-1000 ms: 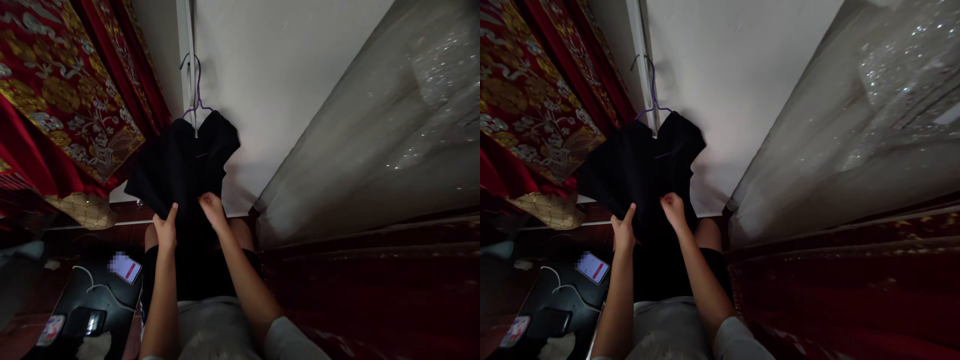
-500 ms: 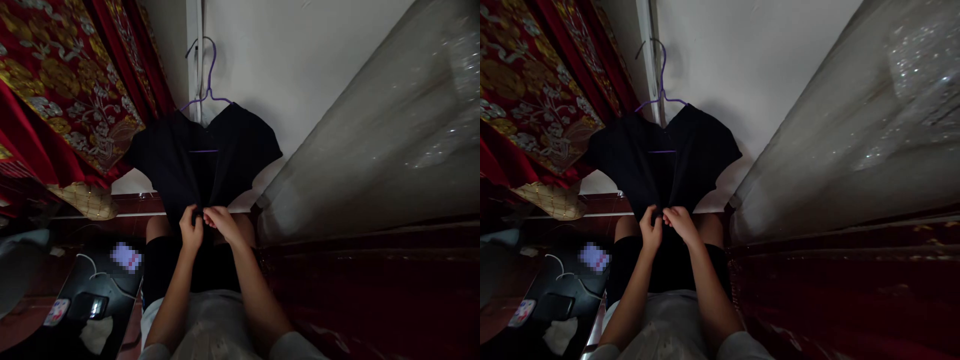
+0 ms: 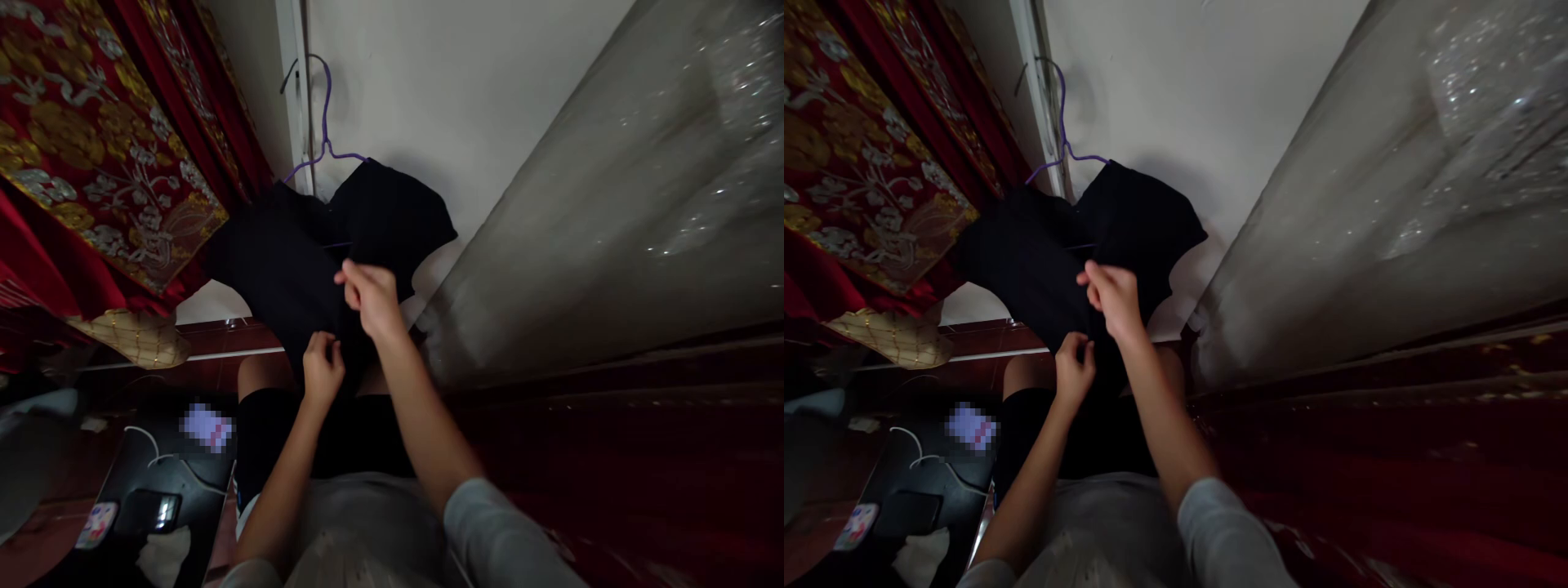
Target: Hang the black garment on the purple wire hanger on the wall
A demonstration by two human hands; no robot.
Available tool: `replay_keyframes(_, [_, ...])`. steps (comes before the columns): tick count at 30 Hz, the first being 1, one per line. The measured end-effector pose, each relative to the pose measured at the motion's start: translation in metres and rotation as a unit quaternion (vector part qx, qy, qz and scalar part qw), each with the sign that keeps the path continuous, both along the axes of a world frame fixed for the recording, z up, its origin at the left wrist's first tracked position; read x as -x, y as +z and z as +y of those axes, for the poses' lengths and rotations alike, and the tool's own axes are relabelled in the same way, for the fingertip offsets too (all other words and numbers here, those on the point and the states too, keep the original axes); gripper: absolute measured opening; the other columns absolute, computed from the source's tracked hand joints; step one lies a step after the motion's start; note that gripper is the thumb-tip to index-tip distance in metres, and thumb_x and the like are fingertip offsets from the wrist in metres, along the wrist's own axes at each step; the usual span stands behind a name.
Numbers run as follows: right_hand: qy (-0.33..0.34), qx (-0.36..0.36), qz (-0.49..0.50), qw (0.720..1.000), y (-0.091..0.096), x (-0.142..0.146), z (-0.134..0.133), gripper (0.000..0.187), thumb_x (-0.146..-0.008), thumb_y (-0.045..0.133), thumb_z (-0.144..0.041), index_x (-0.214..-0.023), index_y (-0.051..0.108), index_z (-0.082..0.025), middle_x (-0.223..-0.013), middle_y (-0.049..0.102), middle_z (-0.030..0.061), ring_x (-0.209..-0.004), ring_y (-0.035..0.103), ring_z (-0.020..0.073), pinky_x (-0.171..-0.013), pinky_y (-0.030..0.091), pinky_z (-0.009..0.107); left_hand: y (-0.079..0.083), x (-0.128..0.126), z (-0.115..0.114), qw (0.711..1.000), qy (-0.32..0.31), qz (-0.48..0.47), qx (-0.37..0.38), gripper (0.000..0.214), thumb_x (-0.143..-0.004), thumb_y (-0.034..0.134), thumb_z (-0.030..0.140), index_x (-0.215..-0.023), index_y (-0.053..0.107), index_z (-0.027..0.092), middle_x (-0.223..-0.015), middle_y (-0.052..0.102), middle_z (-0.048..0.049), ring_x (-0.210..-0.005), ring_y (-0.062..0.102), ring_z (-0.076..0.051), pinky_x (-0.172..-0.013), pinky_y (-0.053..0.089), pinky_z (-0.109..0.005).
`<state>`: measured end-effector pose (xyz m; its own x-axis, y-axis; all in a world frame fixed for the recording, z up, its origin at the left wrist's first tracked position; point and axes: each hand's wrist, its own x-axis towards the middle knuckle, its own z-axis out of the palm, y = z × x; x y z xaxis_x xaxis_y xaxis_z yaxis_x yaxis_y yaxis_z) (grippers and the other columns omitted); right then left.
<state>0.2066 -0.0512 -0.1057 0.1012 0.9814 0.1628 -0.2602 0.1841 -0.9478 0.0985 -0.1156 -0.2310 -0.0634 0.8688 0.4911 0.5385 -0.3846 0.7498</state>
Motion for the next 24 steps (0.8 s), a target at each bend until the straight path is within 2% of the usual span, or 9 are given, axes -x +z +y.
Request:
replay_keyframes(2, [-0.008,-0.021,0.001,1.0,0.042,0.0,0.029,0.046,-0.085,0.07,-0.059,-0.07,0.062,-0.016,-0.047,0.042,-0.0053,-0.041,0.032,0.0049,-0.042,0.02,0.021,0.001,0.007,0.012,0.999,-0.01,0.052,0.01,0.011,-0.094,0.051,0.011,-0.088,0.056,0.02,-0.084,0.061,-0.0086,-0.079,0.062,-0.024,-0.073,0.048,-0.033])
replay_keyframes(4, [0.002,-0.022,0.021,1.0,0.075,0.003,0.047,0.045,-0.09,0.069,-0.055,-0.071,0.06,-0.015,-0.05,0.045,-0.0047,-0.041,0.035,0.0041,-0.04,0.019,0.019,0.013,0.017,0.029,0.993,-0.028,0.111,0.035,0.014,-0.091,0.053,0.008,-0.084,0.056,0.02,-0.083,0.062,-0.0091,-0.077,0.063,-0.024,-0.072,0.049,-0.034])
replay_keyframes(7, [0.024,-0.039,0.053,0.998,0.091,0.008,0.05,0.045,-0.093,0.066,-0.053,-0.072,0.06,-0.014,-0.05,0.047,-0.0044,-0.04,0.036,0.0036,-0.038,0.018,0.018,0.059,0.035,0.056,0.982,-0.077,0.165,0.048,0.013,-0.087,0.06,0.006,-0.085,0.061,0.019,-0.085,0.066,-0.0083,-0.078,0.066,-0.022,-0.076,0.052,-0.033])
replay_keyframes(11, [0.043,-0.064,-0.003,0.997,0.081,0.008,0.032,0.05,-0.089,0.067,-0.06,-0.07,0.058,-0.016,-0.049,0.049,-0.0043,-0.038,0.039,0.0042,-0.037,0.022,0.018,0.15,0.047,0.087,0.985,-0.089,0.082,-0.123,0.031,-0.099,0.058,0.023,-0.13,0.056,0.02,-0.116,0.068,-0.0084,-0.093,0.069,-0.017,-0.087,0.053,-0.031])
replay_keyframes(13, [0.046,-0.088,-0.046,0.994,0.079,0.002,0.027,0.049,-0.089,0.067,-0.061,-0.07,0.059,-0.016,-0.05,0.05,-0.004,-0.039,0.04,0.0042,-0.037,0.024,0.017,0.189,0.045,0.097,0.972,-0.109,0.101,-0.183,0.023,-0.104,0.053,0.03,-0.124,0.06,0.021,-0.111,0.07,-0.0061,-0.098,0.069,-0.018,-0.09,0.053,-0.031])
replay_keyframes(15, [0.035,-0.119,-0.077,0.989,0.08,-0.003,0.028,0.046,-0.091,0.066,-0.058,-0.072,0.061,-0.016,-0.051,0.052,-0.0038,-0.04,0.041,0.0043,-0.039,0.026,0.017,0.216,0.039,0.103,0.958,-0.135,0.148,-0.206,0.017,-0.105,0.053,0.033,-0.108,0.066,0.021,-0.101,0.071,-0.0052,-0.1,0.068,-0.019,-0.092,0.052,-0.032])
replay_keyframes(19, [-0.022,-0.148,-0.156,0.976,0.064,-0.009,0.04,0.034,-0.093,0.064,-0.041,-0.07,0.065,-0.016,-0.049,0.05,-0.0044,-0.043,0.044,0.0055,-0.044,0.029,0.019,0.241,0.029,0.102,0.942,-0.12,0.177,-0.259,0.022,-0.105,0.055,0.037,-0.095,0.066,0.021,-0.096,0.07,-0.0053,-0.098,0.065,-0.019,-0.09,0.049,-0.033])
replay_keyframes(22, [-0.017,-0.08,-0.213,0.974,0.021,-0.009,0.043,0.031,-0.09,0.06,-0.029,-0.064,0.067,-0.014,-0.043,0.048,-0.004,-0.041,0.043,0.0068,-0.046,0.03,0.021,0.248,0.052,0.104,0.932,-0.038,0.081,-0.35,0.023,-0.106,0.054,0.035,-0.098,0.066,0.018,-0.098,0.069,-0.0051,-0.096,0.063,-0.018,-0.09,0.047,-0.034])
replay_keyframes(24, [0.017,-0.025,-0.199,0.979,-0.01,-0.009,0.038,0.03,-0.087,0.06,-0.03,-0.063,0.067,-0.014,-0.042,0.048,-0.0036,-0.041,0.043,0.0073,-0.047,0.03,0.023,0.241,0.085,0.113,0.934,0.027,-0.036,-0.354,0.021,-0.105,0.055,0.034,-0.097,0.065,0.017,-0.098,0.068,-0.0033,-0.098,0.061,-0.018,-0.092,0.046,-0.035])
